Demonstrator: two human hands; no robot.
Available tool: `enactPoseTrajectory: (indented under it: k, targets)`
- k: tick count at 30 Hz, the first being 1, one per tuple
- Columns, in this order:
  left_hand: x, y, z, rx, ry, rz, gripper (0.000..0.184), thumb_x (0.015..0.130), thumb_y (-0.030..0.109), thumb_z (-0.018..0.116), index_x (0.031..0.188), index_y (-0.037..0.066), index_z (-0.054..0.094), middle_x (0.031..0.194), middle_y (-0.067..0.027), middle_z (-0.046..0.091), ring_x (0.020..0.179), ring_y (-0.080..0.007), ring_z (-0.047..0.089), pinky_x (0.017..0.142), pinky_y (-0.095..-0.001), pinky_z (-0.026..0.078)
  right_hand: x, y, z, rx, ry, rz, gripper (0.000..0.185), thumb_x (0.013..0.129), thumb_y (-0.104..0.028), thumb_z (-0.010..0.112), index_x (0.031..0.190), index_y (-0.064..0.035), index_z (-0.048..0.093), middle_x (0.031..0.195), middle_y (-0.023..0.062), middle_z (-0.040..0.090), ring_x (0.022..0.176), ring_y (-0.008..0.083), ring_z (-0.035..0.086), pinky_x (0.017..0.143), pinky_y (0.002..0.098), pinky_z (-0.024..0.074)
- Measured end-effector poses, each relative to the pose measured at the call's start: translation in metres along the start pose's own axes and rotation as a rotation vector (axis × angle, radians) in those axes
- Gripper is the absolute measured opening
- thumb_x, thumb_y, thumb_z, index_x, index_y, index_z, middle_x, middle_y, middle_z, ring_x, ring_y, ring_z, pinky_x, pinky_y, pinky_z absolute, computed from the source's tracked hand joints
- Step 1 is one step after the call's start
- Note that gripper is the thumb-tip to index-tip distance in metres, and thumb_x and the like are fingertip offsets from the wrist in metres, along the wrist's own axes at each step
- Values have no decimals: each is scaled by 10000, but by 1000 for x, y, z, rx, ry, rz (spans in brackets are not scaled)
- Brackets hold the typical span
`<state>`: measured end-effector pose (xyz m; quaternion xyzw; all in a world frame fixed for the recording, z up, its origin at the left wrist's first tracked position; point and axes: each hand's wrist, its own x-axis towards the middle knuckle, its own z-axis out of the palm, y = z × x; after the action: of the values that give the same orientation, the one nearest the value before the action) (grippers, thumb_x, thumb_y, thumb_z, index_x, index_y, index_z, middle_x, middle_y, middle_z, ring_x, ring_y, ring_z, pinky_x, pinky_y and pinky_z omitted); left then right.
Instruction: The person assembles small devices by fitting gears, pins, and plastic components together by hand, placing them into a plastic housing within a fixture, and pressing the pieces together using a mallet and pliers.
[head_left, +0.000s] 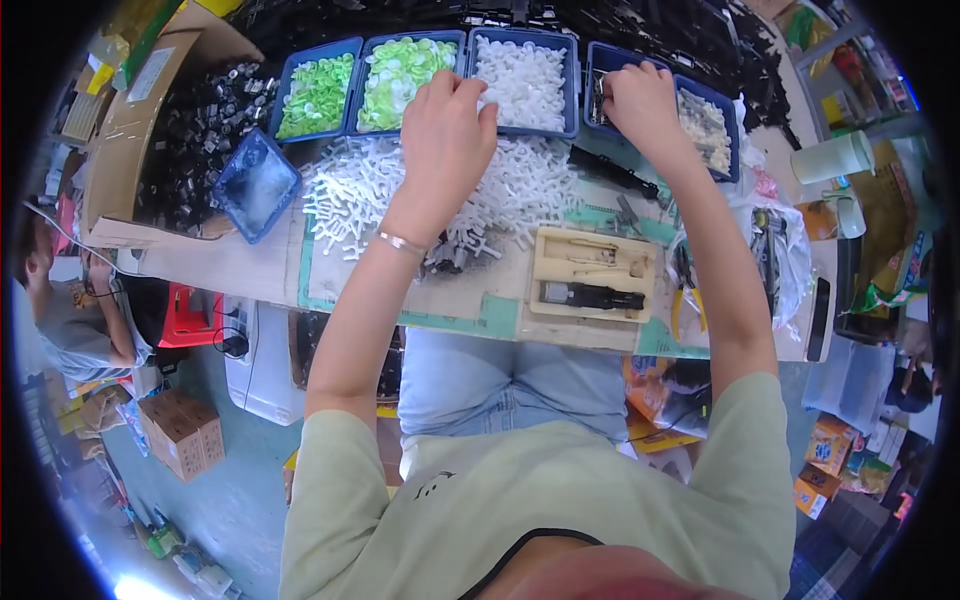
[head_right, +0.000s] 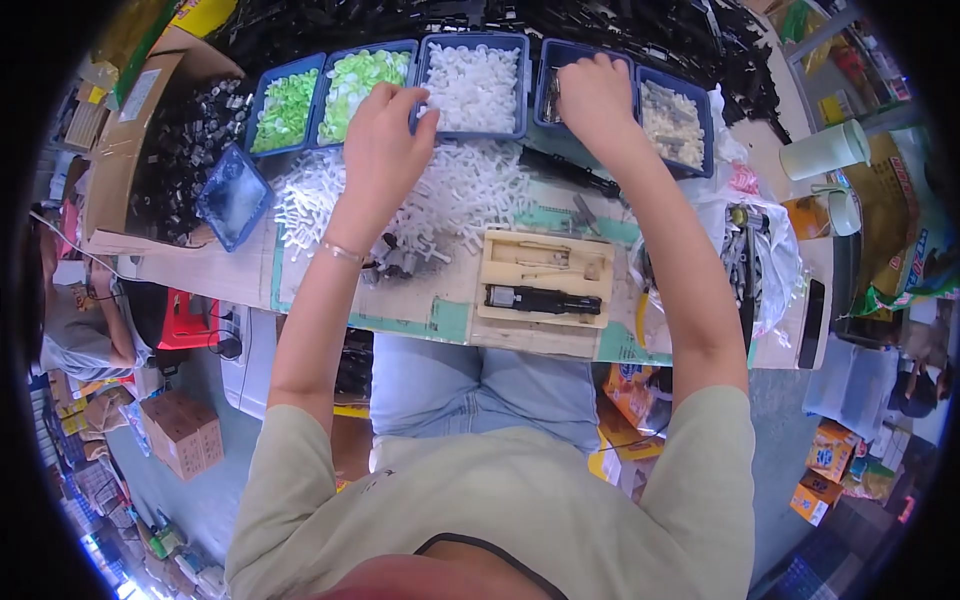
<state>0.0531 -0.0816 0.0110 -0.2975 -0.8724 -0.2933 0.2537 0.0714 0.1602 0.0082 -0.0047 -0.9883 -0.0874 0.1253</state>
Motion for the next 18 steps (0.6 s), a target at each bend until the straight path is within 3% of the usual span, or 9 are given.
enactPoseTrajectory:
  k: [5, 8, 10, 13, 14, 16, 17, 18]
  targets:
    - [19, -17, 22, 167, -43, 136, 85, 741, 112, 664, 805, 56, 659, 824, -81, 567, 778, -264, 561, 686, -372, 458, 4, 2, 6, 85, -114, 47, 80, 712, -116, 612, 746, -63, 661, 761, 122, 634, 776, 322, 596, 726, 414, 456]
    - [23, -21, 24, 181, -73, 213, 62, 735, 111, 664, 759, 59, 642, 802, -68, 561, 760, -256, 553, 678, -377, 451, -3, 9, 10, 225, -1, 125, 86, 719, -106, 610, 752, -37, 651, 740, 137, 631, 737, 339, 611, 679, 419, 480]
    - [24, -24, 25, 148, -72, 253, 67, 735, 111, 663, 746, 54, 628, 791, -64, 557, 754, -255, 550, 675, -381, 448, -5, 15, 13, 383, 203, 93, 92, 720, -105, 622, 759, -26, 644, 733, 149, 637, 725, 348, 615, 688, 410, 494]
    - [28, -25, 26, 101, -71, 271, 82, 766, 102, 638, 780, 34, 593, 794, -87, 559, 764, -268, 551, 685, -377, 450, -7, 16, 8, 531, 242, 139, 105, 704, -86, 640, 771, -6, 633, 750, 142, 633, 691, 275, 638, 645, 351, 503]
    - [30, -25, 26, -14, -72, 201, 100, 805, 114, 619, 818, 25, 575, 814, -83, 577, 774, -241, 569, 694, -358, 454, -9, 14, 2, 654, 231, 208, 110, 700, -76, 644, 777, 0, 627, 750, 121, 630, 691, 226, 649, 630, 325, 503]
    - [25, -17, 22, -130, -85, 122, 119, 844, 126, 600, 856, 16, 556, 835, -79, 594, 785, -215, 587, 703, -340, 458, -17, 5, -12, 861, 325, 240, 125, 700, -86, 648, 785, -3, 608, 753, 115, 651, 697, 216, 655, 652, 306, 507]
    - [18, -12, 20, -457, -163, -74, 130, 875, 141, 578, 879, 16, 544, 871, -73, 605, 804, -182, 596, 716, -314, 461, -22, -2, -16, 1185, 268, 273, 115, 744, -47, 636, 821, 4, 568, 739, 64, 638, 714, 147, 649, 657, 254, 507]
    - [12, -3, 16, -780, -236, -275, 142, 906, 156, 556, 903, 16, 533, 906, -68, 615, 823, -150, 605, 730, -288, 463, -33, -17, -34, 1398, 240, 259, 108, 765, -15, 624, 836, 4, 545, 773, 57, 631, 741, 134, 640, 676, 243, 509]
